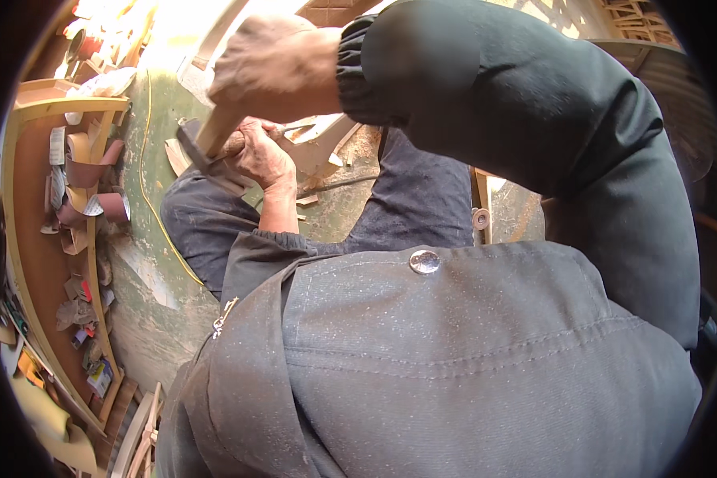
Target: The person shapes a wooden chair frame using a chisel and a hammer, repeatedly striking the chisel to carve the wood joints and repositioning the frame between cuts.
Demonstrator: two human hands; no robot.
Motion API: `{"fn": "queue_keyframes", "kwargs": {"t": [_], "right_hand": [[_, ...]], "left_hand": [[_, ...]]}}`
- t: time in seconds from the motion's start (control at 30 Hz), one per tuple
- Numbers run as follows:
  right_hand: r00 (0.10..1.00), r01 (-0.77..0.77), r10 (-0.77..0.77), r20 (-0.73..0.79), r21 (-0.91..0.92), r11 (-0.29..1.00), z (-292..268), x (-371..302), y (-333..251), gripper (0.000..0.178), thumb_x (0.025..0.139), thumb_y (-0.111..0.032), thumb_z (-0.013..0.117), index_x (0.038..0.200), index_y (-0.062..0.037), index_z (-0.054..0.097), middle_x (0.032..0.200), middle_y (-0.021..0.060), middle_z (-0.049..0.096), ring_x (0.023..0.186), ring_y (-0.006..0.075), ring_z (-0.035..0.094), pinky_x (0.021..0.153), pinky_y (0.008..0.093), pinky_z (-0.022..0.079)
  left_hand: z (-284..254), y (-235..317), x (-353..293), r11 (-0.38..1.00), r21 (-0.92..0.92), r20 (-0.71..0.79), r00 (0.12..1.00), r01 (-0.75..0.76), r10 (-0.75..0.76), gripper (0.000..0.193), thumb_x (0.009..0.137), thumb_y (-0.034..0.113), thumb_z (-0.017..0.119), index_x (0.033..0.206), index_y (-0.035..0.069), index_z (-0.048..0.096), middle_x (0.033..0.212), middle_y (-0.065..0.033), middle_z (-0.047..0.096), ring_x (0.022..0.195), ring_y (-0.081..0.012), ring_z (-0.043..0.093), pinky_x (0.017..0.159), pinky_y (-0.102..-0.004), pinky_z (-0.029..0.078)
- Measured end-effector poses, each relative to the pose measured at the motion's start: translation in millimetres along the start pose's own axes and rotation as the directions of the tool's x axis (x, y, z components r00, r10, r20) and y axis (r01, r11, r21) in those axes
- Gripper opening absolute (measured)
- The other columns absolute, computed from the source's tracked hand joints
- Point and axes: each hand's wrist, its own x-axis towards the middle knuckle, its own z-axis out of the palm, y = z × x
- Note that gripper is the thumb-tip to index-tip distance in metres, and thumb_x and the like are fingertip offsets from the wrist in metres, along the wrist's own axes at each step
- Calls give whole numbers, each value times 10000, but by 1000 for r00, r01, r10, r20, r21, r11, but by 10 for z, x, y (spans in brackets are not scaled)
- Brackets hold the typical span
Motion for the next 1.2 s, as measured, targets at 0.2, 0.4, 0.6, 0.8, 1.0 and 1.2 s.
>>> {"fn": "queue_keyframes", "kwargs": {"t": [0.2,0.4,0.6,0.8,1.0,1.2], "right_hand": [[782,-624,511,357,457,634,-321,-292,78,136,938,-81,531,877,10,612,709,210,639,654,362,646,619,478,503],[609,-793,563,559,449,412,-391,-541,155,137,936,-90,549,919,17,633,764,214,671,711,342,667,649,475,512],[686,-728,536,493,452,516,-327,-479,114,121,939,-120,588,939,-29,668,803,163,704,728,294,689,646,450,522],[836,-526,494,241,611,592,-347,-262,128,129,975,-101,524,896,-12,574,712,151,614,626,293,600,596,450,487],[982,-90,61,180,158,983,-364,-16,282,174,950,-137,573,846,-17,645,690,81,607,567,245,574,537,424,461],[936,-147,76,343,185,972,-411,34,141,216,987,-132,531,839,-10,630,686,109,608,586,241,600,549,429,481]], "left_hand": [[-16,209,210,991,-60,114,985,-121,127,266,1040,107,642,794,24,585,594,-31,582,473,-81,504,432,-231,378],[15,132,158,940,199,230,946,-277,231,188,1014,75,687,868,9,589,663,-24,628,549,-85,571,533,-248,469],[24,66,149,937,202,164,953,-286,255,245,990,120,735,804,35,600,660,-29,639,528,-88,561,505,-241,456],[-5,59,109,969,109,173,964,-221,200,190,990,92,733,860,6,624,700,-43,665,573,-85,589,536,-248,495],[-72,-6,128,939,226,158,961,-261,229,266,942,153,802,850,-4,608,740,-48,670,667,-134,632,622,-299,528],[-61,-95,144,940,231,117,966,-250,229,128,970,97,747,915,0,685,766,-32,685,624,-105,611,569,-285,499]]}}
